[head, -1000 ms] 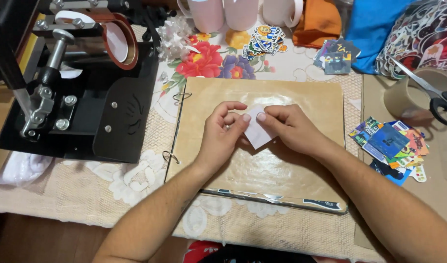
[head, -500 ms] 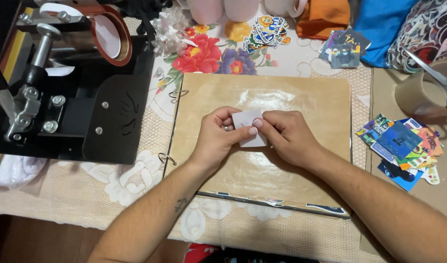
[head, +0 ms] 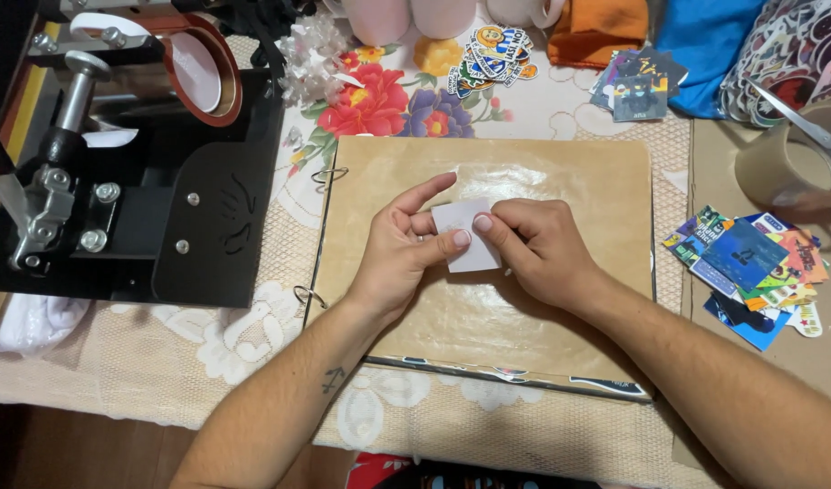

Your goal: Peeling the backing off various colorful stickers and applying them to a brown board to create a collage.

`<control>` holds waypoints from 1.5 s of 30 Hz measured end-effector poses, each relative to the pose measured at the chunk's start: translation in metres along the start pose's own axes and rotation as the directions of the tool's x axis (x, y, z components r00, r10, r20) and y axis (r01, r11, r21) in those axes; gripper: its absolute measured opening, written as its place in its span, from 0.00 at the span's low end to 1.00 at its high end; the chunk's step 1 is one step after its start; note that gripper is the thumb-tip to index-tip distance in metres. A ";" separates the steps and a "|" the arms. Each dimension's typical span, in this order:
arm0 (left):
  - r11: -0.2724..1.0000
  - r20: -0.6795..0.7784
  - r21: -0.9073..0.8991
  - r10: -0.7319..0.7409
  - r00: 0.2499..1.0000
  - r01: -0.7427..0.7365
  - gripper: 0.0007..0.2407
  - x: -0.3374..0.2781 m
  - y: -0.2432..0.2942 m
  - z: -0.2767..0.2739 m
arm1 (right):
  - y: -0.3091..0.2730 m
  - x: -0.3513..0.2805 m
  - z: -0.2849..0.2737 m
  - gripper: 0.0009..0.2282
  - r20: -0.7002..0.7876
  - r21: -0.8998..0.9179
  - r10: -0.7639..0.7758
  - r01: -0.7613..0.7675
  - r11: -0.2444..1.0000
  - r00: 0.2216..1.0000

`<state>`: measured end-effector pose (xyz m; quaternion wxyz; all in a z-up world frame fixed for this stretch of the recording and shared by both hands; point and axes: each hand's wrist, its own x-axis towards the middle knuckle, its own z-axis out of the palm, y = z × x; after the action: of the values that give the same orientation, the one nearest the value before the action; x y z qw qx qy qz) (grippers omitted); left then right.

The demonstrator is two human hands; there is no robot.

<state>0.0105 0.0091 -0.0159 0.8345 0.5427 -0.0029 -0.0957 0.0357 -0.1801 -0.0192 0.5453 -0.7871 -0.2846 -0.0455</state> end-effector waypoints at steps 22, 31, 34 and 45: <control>0.992 -0.049 0.073 -0.104 0.993 0.107 0.11 0.011 -0.044 -0.024 | -0.006 -0.007 0.000 0.19 -0.043 -0.181 -0.143 0.133 0.974 0.989; 0.992 -0.027 0.079 -0.097 0.995 0.099 0.08 0.000 -0.008 -0.001 | -0.004 -0.004 -0.002 0.19 -0.046 -0.099 -0.136 0.131 0.986 0.990; 0.992 0.023 0.083 -0.096 0.995 0.093 0.07 0.002 -0.004 -0.003 | -0.001 -0.004 -0.003 0.19 -0.056 -0.076 -0.126 0.122 0.990 0.990; 0.987 0.231 0.083 -0.153 0.961 0.137 0.06 0.000 0.005 -0.012 | 0.009 -0.005 -0.010 0.21 -0.118 -0.075 -0.131 0.123 0.990 0.984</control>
<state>0.0122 0.0217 -0.0160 0.8004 0.5535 -0.0659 -0.2206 0.0386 -0.1933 -0.0238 0.5308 -0.7810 -0.2985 -0.1383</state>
